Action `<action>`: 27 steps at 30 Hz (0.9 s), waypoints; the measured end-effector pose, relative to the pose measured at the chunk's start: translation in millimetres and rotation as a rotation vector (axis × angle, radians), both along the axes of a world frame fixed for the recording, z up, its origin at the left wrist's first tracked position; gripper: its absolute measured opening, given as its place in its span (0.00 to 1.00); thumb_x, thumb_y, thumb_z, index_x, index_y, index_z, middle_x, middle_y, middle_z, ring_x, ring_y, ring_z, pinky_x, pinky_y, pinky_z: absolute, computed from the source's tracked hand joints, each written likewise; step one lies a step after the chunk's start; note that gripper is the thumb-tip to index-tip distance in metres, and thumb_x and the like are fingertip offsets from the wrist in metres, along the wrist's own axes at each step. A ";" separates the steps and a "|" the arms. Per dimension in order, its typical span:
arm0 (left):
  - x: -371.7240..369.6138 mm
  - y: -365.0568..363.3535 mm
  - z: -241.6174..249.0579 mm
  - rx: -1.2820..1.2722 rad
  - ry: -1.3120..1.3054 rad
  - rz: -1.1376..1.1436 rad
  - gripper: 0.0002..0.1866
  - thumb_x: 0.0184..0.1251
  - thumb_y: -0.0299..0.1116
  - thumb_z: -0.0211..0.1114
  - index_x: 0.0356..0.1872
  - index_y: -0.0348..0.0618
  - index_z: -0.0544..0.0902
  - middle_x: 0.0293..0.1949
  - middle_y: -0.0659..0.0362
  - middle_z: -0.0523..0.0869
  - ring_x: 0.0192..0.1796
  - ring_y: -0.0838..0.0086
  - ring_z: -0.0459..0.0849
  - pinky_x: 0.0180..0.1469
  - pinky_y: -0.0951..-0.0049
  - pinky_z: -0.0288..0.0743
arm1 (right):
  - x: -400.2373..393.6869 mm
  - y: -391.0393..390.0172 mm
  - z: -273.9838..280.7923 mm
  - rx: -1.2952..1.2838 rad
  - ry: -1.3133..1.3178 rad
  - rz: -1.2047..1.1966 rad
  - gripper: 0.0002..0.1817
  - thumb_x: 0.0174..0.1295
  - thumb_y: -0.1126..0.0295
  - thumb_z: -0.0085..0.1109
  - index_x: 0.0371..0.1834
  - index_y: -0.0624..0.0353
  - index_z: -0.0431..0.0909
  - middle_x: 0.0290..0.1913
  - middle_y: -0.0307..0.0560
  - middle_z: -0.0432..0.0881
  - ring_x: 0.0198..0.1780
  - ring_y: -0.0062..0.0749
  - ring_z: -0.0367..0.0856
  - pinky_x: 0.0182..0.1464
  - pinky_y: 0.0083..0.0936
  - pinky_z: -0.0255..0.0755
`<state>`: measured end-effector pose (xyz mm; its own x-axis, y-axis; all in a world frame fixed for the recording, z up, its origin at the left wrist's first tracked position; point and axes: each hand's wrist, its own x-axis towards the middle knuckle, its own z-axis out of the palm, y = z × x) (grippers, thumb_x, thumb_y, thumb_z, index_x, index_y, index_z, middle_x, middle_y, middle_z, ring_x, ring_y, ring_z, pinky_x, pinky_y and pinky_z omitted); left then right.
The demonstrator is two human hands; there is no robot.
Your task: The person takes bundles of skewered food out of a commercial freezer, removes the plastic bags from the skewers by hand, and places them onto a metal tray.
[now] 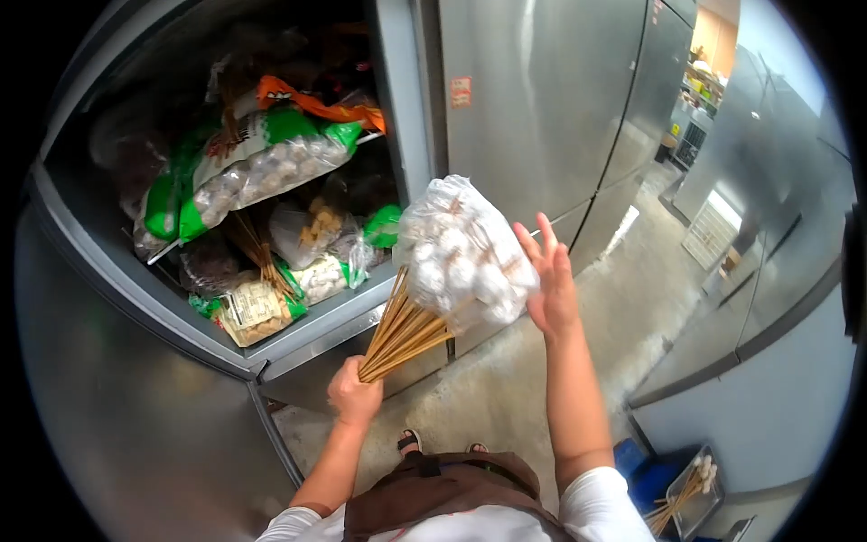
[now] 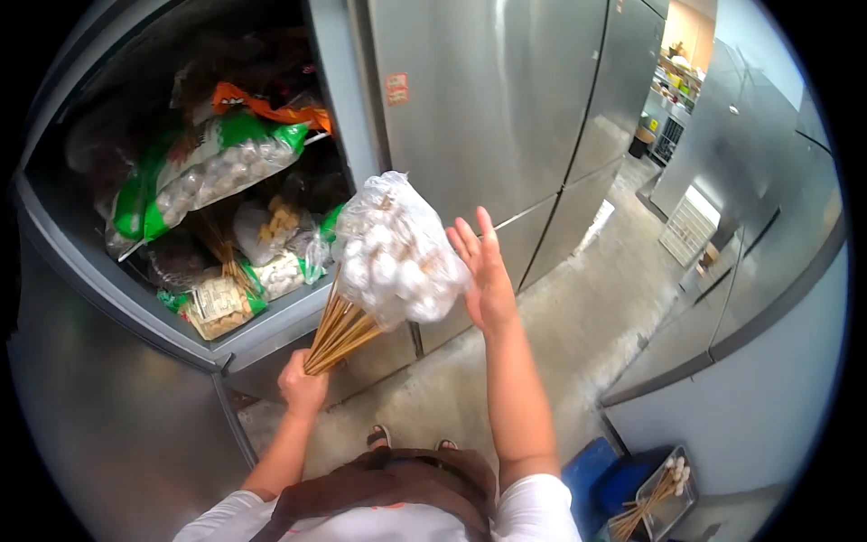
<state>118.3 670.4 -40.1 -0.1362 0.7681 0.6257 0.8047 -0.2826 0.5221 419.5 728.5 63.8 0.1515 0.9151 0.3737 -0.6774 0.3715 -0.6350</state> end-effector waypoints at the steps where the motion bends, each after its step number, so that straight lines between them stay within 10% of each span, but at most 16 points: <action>1: -4.9 2.7 -1.8 0.037 0.054 0.010 0.11 0.43 0.31 0.71 0.30 0.43 0.80 0.26 0.52 0.82 0.30 0.54 0.82 0.33 0.60 0.75 | 6.7 -0.5 6.6 0.008 -0.089 0.164 0.44 0.64 0.48 0.51 0.75 0.55 0.40 0.70 0.58 0.57 0.68 0.43 0.61 0.67 0.39 0.57; 7: -26.7 12.0 13.7 0.230 0.293 -0.054 0.06 0.47 0.27 0.67 0.26 0.43 0.78 0.22 0.56 0.79 0.26 0.60 0.79 0.31 0.64 0.68 | 31.5 -16.6 -5.2 -0.267 -0.445 0.203 0.20 0.59 0.71 0.61 0.54 0.66 0.74 0.47 0.42 0.81 0.47 0.23 0.78 0.52 0.23 0.72; 27: -10.8 4.1 11.4 -0.278 0.202 -0.237 0.05 0.44 0.29 0.65 0.25 0.44 0.80 0.23 0.52 0.82 0.29 0.55 0.81 0.32 0.59 0.73 | 131.3 -15.4 -37.7 -0.298 -0.029 -0.630 0.07 0.63 0.69 0.61 0.35 0.60 0.76 0.29 0.36 0.79 0.29 0.17 0.75 0.34 0.15 0.70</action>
<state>107.5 674.5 -28.8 0.1688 0.9067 0.3865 0.8286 -0.3429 0.4425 550.9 713.1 26.1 0.6811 0.7201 0.1323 -0.3708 0.4950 -0.7858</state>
